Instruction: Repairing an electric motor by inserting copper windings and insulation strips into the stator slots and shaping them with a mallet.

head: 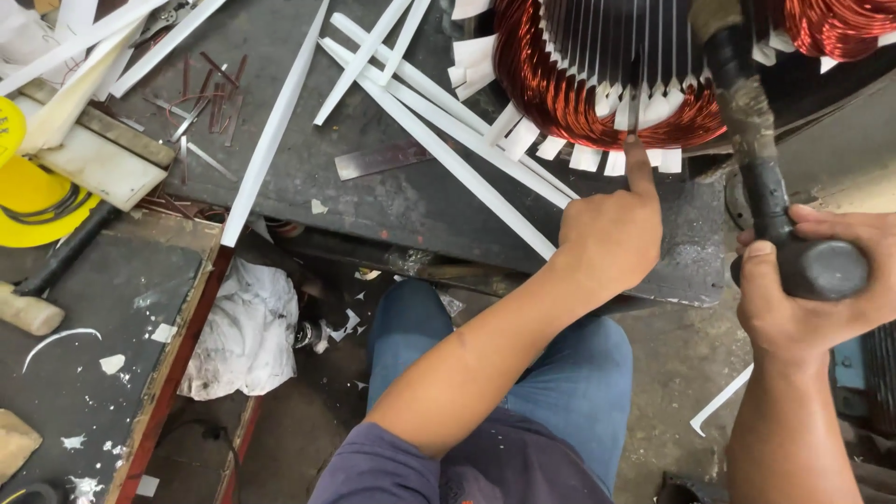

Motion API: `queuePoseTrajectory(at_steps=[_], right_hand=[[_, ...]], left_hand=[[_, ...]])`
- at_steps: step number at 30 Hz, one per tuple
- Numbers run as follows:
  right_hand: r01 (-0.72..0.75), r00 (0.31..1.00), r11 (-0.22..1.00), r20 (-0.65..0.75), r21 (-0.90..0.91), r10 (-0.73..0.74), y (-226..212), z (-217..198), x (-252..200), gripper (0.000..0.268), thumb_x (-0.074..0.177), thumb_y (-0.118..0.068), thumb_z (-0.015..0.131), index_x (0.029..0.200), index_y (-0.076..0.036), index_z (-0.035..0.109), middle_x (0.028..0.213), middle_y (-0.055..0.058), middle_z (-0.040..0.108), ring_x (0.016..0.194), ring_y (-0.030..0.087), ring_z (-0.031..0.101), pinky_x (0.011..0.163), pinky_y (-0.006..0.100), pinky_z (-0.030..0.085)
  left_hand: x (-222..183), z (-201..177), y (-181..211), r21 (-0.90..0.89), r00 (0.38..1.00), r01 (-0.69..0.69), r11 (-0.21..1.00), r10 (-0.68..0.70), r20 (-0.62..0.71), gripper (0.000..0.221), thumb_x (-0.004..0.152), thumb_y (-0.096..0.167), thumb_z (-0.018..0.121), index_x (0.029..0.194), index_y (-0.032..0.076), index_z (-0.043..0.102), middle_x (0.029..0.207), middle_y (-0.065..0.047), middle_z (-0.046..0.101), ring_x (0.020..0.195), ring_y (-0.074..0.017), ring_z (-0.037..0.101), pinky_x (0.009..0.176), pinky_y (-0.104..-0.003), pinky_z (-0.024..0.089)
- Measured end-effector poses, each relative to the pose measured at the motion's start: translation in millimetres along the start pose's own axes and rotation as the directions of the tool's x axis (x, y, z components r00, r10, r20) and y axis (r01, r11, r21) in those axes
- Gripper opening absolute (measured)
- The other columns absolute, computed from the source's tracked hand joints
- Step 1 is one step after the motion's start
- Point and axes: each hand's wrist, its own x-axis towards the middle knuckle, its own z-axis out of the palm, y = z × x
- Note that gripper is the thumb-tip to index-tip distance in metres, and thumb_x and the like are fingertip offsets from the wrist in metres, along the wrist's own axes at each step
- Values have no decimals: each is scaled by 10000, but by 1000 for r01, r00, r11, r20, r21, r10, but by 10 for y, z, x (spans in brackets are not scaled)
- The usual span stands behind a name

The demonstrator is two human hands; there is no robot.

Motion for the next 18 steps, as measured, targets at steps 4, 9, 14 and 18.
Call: queuePoseTrajectory(at_steps=[4, 9, 14, 18], right_hand=[[152, 988, 986, 29, -67, -151, 229, 39, -57, 216, 904, 122, 738, 1003, 166, 551, 1047, 360, 642, 933, 464, 589, 912, 542, 467], [52, 988, 996, 146, -78, -40, 91, 23, 113, 200, 867, 119, 734, 1006, 159, 595, 1059, 338, 673, 960, 437, 617, 933, 515, 483], [115, 992, 990, 54, -81, -110, 226, 56, 186, 221, 885, 135, 745, 997, 165, 557, 1039, 348, 645, 932, 454, 601, 922, 523, 470], [70, 997, 997, 29, -20, -69, 317, 82, 186, 232, 913, 163, 687, 1016, 191, 481, 1012, 367, 571, 991, 496, 600, 985, 569, 514]], left_hand=[[20, 115, -22, 25, 999, -18, 1000, 19, -49, 939, 805, 69, 536, 1567, -112, 16, 713, -80, 733, 578, -295, 695, 512, -438, 502], [102, 282, -46, 55, 992, -45, 997, 51, -119, 918, 804, 88, 536, 1553, -145, 57, 661, -81, 723, 527, -280, 685, 453, -422, 480], [14, 225, 41, 148, 980, -46, 988, 73, -184, 879, 804, 100, 533, 1536, -172, 130, 614, -57, 709, 488, -247, 669, 415, -405, 460], [-76, 221, 44, 196, 933, -27, 980, 95, -346, 874, 766, 116, 536, 1532, -158, 217, 585, -23, 673, 438, -223, 650, 365, -401, 408]])
